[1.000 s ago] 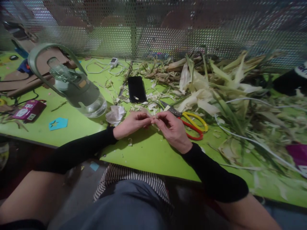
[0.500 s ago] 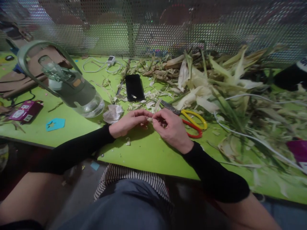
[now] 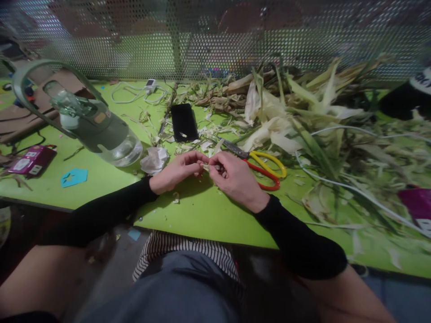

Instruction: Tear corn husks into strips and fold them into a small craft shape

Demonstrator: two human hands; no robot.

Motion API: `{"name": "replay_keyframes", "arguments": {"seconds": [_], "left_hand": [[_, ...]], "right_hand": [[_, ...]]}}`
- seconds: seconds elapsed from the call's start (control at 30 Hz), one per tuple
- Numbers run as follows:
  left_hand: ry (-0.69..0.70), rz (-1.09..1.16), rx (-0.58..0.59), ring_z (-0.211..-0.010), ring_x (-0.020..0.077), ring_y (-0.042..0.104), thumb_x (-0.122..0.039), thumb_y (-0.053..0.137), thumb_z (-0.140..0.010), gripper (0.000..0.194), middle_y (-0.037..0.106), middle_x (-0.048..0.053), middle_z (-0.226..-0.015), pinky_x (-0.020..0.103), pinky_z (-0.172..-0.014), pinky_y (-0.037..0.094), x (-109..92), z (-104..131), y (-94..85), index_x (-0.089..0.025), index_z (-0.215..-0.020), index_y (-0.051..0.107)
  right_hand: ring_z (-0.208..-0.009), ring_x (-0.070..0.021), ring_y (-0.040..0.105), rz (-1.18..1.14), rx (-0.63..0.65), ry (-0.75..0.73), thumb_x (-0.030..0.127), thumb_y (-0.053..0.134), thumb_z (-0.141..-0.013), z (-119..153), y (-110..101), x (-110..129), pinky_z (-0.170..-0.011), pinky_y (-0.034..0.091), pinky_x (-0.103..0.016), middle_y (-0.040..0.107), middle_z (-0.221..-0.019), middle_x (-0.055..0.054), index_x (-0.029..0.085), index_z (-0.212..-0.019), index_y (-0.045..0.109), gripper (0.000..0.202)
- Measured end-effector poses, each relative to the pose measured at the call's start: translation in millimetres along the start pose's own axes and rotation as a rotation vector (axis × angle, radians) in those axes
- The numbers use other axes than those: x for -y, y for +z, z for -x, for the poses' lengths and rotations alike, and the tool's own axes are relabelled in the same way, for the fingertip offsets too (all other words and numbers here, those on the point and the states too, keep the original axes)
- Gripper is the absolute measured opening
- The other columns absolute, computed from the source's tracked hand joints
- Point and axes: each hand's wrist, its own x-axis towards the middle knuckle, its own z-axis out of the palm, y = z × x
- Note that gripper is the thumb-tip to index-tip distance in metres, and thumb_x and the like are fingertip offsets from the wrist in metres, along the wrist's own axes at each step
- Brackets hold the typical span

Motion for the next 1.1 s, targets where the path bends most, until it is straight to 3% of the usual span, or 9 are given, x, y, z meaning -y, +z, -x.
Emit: {"name": "replay_keyframes", "arguments": {"seconds": [0.17,0.4,0.7,1.1], "left_hand": [[0.080,-0.092,0.032,-0.068,0.0066,0.054,-0.007,0.057,-0.086,0.018,0.060,-0.002,-0.081,0.022,-0.068,0.044,5.6,-1.5,-2.1,-0.013,-0.103,0.060],[0.191,-0.168,0.018,-0.075,0.0088,0.059,-0.017,0.058,-0.094,0.006,0.064,0.002,-0.090,0.025,-0.074,0.047,11.0,-3.5,-5.7,-0.013,-0.097,0.061],[0.139,-0.080,-0.001,-0.073,0.0086,0.059,-0.016,0.063,-0.092,0.008,0.064,0.000,-0.083,0.024,-0.073,0.048,9.5,-3.9,-4.0,-0.012,-0.099,0.062],[0.090,-0.004,0.003,-0.071,0.0079,0.059,-0.016,0.064,-0.091,0.007,0.060,-0.002,-0.080,0.025,-0.073,0.047,10.1,-3.7,1.6,-0.012,-0.090,0.058]], "right_hand": [[-0.062,-0.0149,0.054,0.006,-0.021,0.002,0.021,0.056,-0.090,-0.2,1.4,-2.7,-0.057,0.039,-0.030,0.063,-0.074,-0.002,0.021,-0.080,0.055,0.010],[-0.056,-0.0132,0.051,-0.042,-0.007,0.079,0.023,0.057,-0.089,-0.3,1.2,-0.5,-0.054,0.038,-0.029,0.060,-0.069,0.000,0.021,-0.079,0.056,0.011],[-0.058,-0.0143,0.056,-0.058,-0.014,0.108,0.023,0.056,-0.090,0.7,0.2,0.8,-0.056,0.042,-0.028,0.063,-0.070,0.000,0.021,-0.088,0.057,0.003],[-0.056,-0.0132,0.051,0.083,-0.049,0.031,0.019,0.058,-0.087,2.0,1.5,-0.5,-0.055,0.038,-0.028,0.059,-0.068,0.000,0.021,-0.079,0.053,0.010]]}}
